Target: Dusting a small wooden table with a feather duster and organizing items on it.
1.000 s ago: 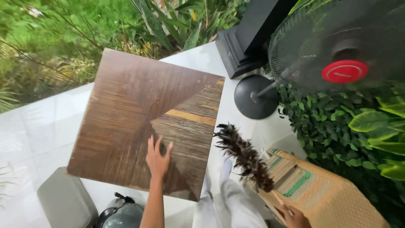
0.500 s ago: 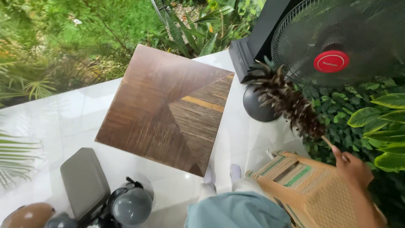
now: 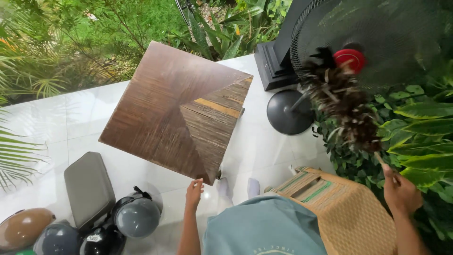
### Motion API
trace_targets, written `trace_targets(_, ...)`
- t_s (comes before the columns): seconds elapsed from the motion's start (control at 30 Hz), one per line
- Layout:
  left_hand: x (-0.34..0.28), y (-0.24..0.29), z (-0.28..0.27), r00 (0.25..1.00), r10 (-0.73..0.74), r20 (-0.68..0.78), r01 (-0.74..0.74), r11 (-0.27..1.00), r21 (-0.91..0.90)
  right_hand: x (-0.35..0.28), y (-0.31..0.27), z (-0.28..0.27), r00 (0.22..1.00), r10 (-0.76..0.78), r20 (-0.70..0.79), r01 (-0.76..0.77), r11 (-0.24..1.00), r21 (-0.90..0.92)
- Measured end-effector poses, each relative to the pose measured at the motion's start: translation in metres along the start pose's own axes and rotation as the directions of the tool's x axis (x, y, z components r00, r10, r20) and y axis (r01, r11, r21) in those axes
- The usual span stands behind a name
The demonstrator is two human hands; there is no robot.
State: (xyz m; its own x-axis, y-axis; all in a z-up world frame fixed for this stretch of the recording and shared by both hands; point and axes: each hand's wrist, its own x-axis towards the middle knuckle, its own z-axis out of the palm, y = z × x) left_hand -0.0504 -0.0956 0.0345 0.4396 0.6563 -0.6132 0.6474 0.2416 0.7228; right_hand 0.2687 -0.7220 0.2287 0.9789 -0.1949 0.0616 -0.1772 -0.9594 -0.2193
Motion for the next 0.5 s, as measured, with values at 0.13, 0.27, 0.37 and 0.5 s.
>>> trace_targets(0.13, -0.012, -0.085, 0.041, 0.995, -0.086, 0.046, 0.084, 0.996, 0.029, 0.004, 0.031, 0.006, 0.998, 0.05, 0.043, -0.048, 0.997, -0.055)
trace_targets(0.27, -0.045, -0.146, 0.072, 0.991, -0.084, 0.106, 0.07, 0.989, 0.128, 0.015, 0.033, 0.01, 0.999, 0.043, 0.026, -0.043, 0.999, -0.01)
trace_targets(0.37, -0.06, -0.144, 0.077, 0.99, -0.132, 0.053, 0.12, 0.974, 0.195, 0.025, 0.02, 0.003, 0.997, 0.04, 0.06, -0.042, 0.999, 0.022)
trace_targets(0.5, -0.062, -0.125, 0.073, 0.983, -0.165, 0.082, 0.151, 0.976, 0.159, 0.029, 0.017, 0.007, 0.992, 0.043, 0.118, -0.056, 0.992, 0.11)
